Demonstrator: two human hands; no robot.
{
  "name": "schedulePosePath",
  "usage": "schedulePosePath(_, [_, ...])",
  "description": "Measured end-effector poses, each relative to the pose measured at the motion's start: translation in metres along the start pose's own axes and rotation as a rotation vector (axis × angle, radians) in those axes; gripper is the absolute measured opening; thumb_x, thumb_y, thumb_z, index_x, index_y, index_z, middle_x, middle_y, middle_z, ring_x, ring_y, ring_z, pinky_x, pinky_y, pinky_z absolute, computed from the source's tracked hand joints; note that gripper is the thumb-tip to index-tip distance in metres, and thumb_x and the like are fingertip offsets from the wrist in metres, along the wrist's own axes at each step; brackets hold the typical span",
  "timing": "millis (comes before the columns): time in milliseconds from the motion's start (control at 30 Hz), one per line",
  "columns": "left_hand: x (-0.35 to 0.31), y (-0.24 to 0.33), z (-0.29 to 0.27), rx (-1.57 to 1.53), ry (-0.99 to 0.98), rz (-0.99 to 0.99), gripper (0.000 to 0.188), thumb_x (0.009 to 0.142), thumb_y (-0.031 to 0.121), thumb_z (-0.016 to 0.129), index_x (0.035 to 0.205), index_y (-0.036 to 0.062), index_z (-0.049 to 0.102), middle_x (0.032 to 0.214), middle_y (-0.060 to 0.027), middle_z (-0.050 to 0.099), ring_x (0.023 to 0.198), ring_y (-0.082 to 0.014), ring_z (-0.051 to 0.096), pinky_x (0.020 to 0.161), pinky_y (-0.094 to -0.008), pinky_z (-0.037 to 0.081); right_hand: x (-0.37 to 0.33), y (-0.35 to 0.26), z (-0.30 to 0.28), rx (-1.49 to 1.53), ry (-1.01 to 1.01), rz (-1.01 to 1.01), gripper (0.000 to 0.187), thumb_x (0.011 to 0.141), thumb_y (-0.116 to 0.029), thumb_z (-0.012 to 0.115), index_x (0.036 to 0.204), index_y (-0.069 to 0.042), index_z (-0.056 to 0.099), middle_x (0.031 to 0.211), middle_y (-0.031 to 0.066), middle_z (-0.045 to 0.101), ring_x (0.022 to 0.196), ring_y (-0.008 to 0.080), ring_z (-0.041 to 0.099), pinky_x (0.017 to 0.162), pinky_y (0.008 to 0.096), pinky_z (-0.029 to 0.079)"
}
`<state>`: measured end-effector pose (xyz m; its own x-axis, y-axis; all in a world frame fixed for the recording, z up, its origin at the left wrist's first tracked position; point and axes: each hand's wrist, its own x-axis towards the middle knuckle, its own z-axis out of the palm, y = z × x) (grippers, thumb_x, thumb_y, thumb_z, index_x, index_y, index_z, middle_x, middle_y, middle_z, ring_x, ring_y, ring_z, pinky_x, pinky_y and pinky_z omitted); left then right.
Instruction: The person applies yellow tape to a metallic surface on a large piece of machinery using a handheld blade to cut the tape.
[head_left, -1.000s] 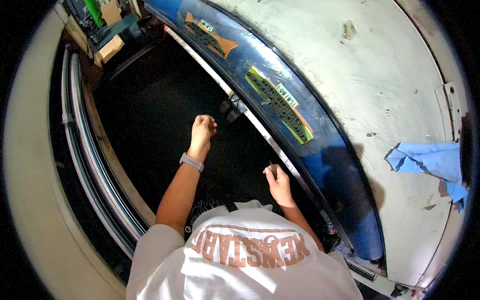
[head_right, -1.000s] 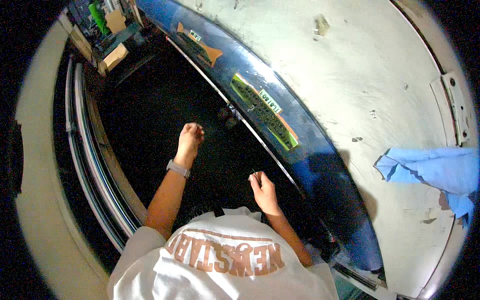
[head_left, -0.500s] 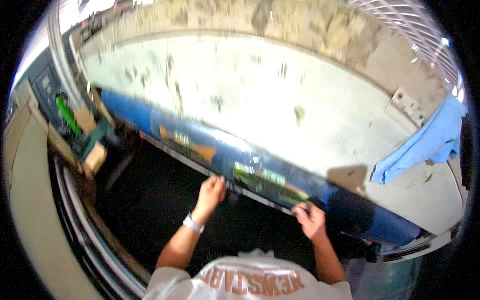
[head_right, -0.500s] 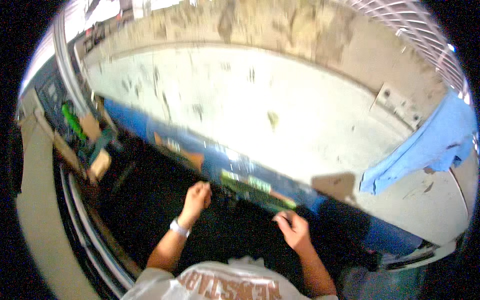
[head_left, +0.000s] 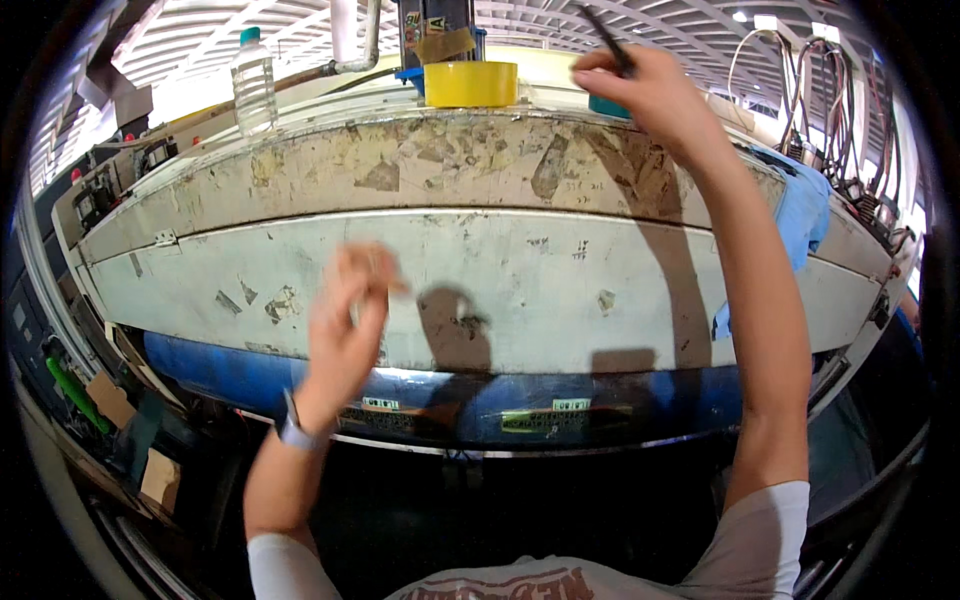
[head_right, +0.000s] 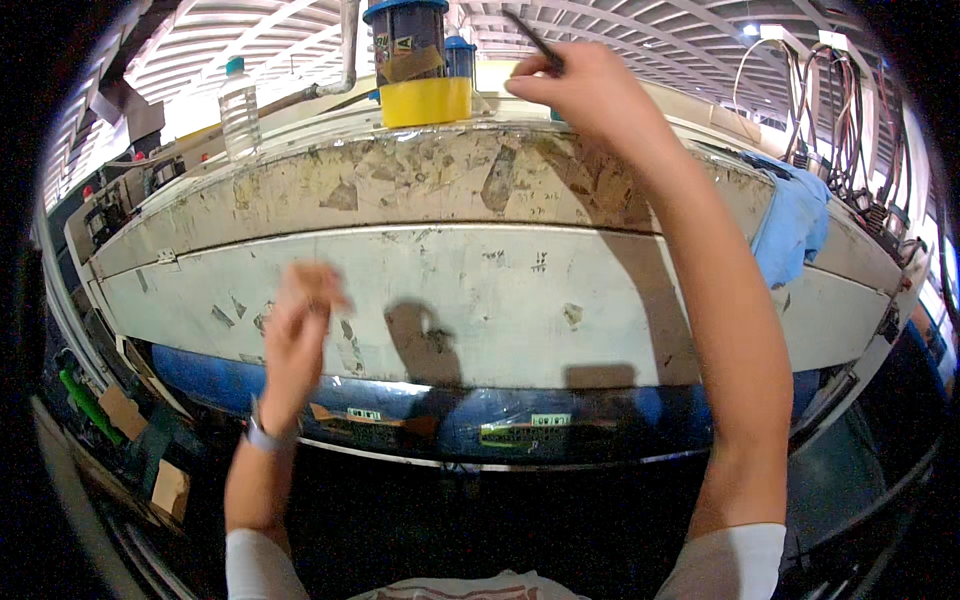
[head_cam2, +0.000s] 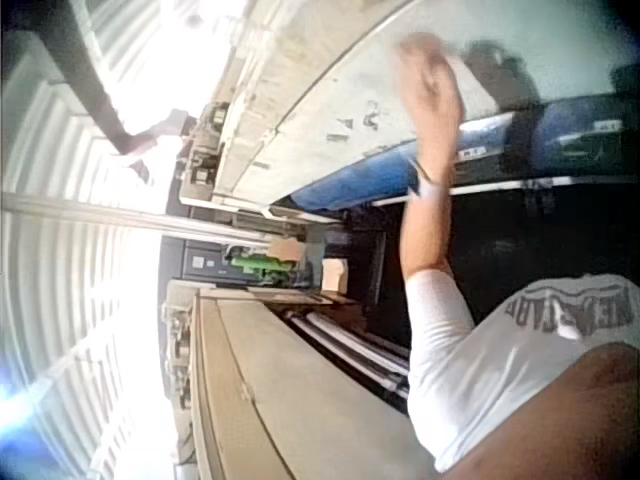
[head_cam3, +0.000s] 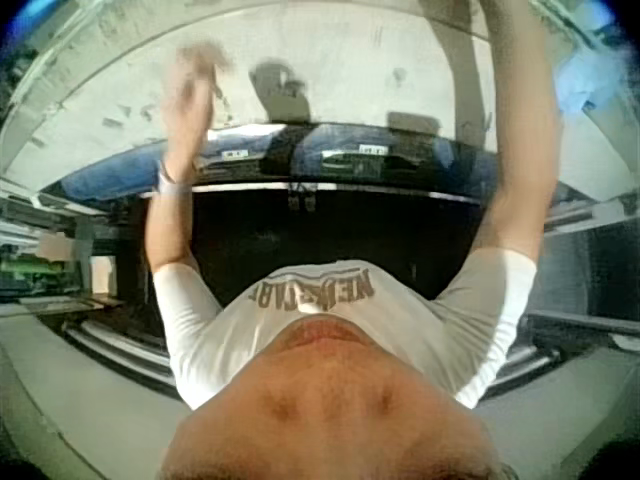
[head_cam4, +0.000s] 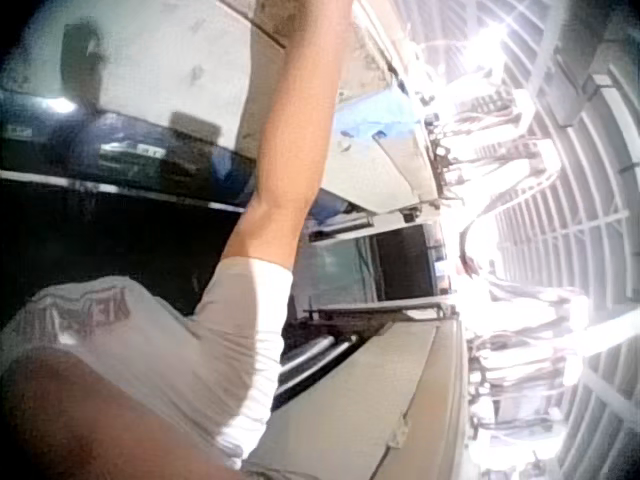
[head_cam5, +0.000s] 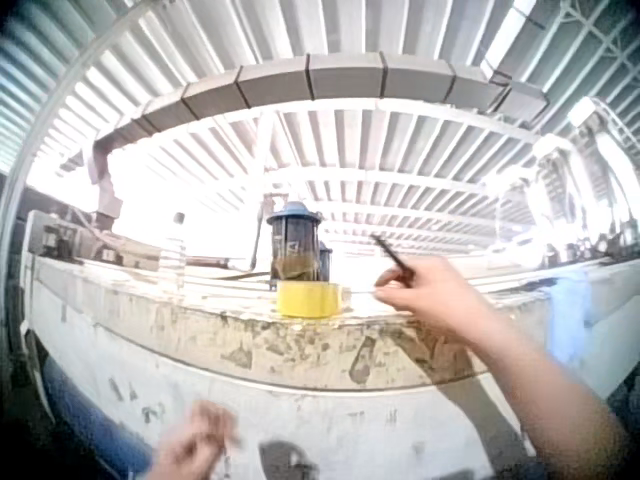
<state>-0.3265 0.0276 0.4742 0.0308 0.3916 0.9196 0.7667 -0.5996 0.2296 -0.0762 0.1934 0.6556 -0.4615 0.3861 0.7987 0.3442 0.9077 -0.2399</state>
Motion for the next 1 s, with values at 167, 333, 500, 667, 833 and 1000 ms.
schedulePosePath(167, [0.184, -0.018, 0.006, 0.494, 0.163, 0.621, 0.022, 0.088, 0.021, 0.060, 0.105, 0.0069, 0.065, 0.109, -0.0096, 0.060, 0.106, -0.0279, 0.056, 0.086, -0.0402, 0.044, 0.057, 0.025, 0.026, -0.086, -0.159, 0.184, 0.033, 0.072, -0.026, 0.079, 0.095, -0.003, 0.071, 0.077, 0.0044, 0.063, 0.065, 0.0135, 0.050, 0.060, 0.0281, 0.040])
schedulePosePath(333, [0.233, -0.054, 0.032, 0.485, -0.263, 0.146, 0.042, 0.083, 0.040, 0.068, 0.107, 0.0050, 0.066, 0.093, -0.0144, 0.068, 0.084, -0.0303, 0.066, 0.074, -0.0386, 0.051, 0.069, 0.029, 0.058, 0.020, -0.196, 0.259, 0.022, 0.070, -0.015, 0.078, 0.088, -0.004, 0.073, 0.069, 0.0004, 0.059, 0.054, 0.0101, 0.043, 0.050, 0.0302, 0.035])
schedulePosePath(500, [0.232, -0.034, 0.029, 0.315, -0.351, 0.042, 0.050, 0.081, 0.044, 0.070, 0.103, -0.0007, 0.067, 0.086, -0.0170, 0.069, 0.077, -0.0268, 0.066, 0.070, -0.0364, 0.051, 0.066, 0.030, 0.051, 0.052, -0.133, 0.142, 0.022, 0.075, -0.024, 0.072, 0.085, -0.004, 0.070, 0.074, 0.0053, 0.065, 0.067, 0.0149, 0.057, 0.065, 0.0324, 0.047])
schedulePosePath(667, [0.186, 0.032, -0.006, 0.033, -0.244, 0.061, 0.052, 0.085, 0.044, 0.067, 0.104, -0.0043, 0.066, 0.082, -0.0122, 0.067, 0.072, -0.0173, 0.063, 0.064, -0.0301, 0.050, 0.014, -0.020, 0.013, 0.336, -0.080, -0.044, 0.027, 0.085, -0.027, 0.060, 0.098, -0.003, 0.058, 0.072, 0.0012, 0.051, 0.063, 0.0115, 0.046, 0.059, 0.0290, 0.041])
schedulePosePath(833, [0.101, 0.061, -0.015, -0.267, -0.353, 0.078, 0.057, 0.086, 0.048, 0.064, 0.111, -0.0033, 0.056, 0.080, -0.0078, 0.059, 0.072, -0.0137, 0.057, 0.062, -0.0249, 0.048, -0.032, -0.037, 0.010, 0.122, -0.122, -0.484, 0.024, 0.092, -0.024, 0.053, 0.099, -0.001, 0.051, 0.082, 0.0103, 0.052, 0.073, 0.0210, 0.052, 0.068, 0.0333, 0.042])
schedulePosePath(1000, [0.084, 0.045, -0.002, -0.094, -0.345, -0.362, 0.052, 0.086, 0.037, 0.068, 0.113, -0.0052, 0.055, 0.088, -0.0076, 0.061, 0.079, -0.0142, 0.058, 0.071, -0.0257, 0.048, -0.008, -0.026, 0.039, -0.102, -0.273, -0.454, 0.023, 0.094, -0.023, 0.050, 0.099, -0.001, 0.046, 0.089, 0.0184, 0.056, 0.083, 0.0333, 0.056, 0.074, 0.0401, 0.043])
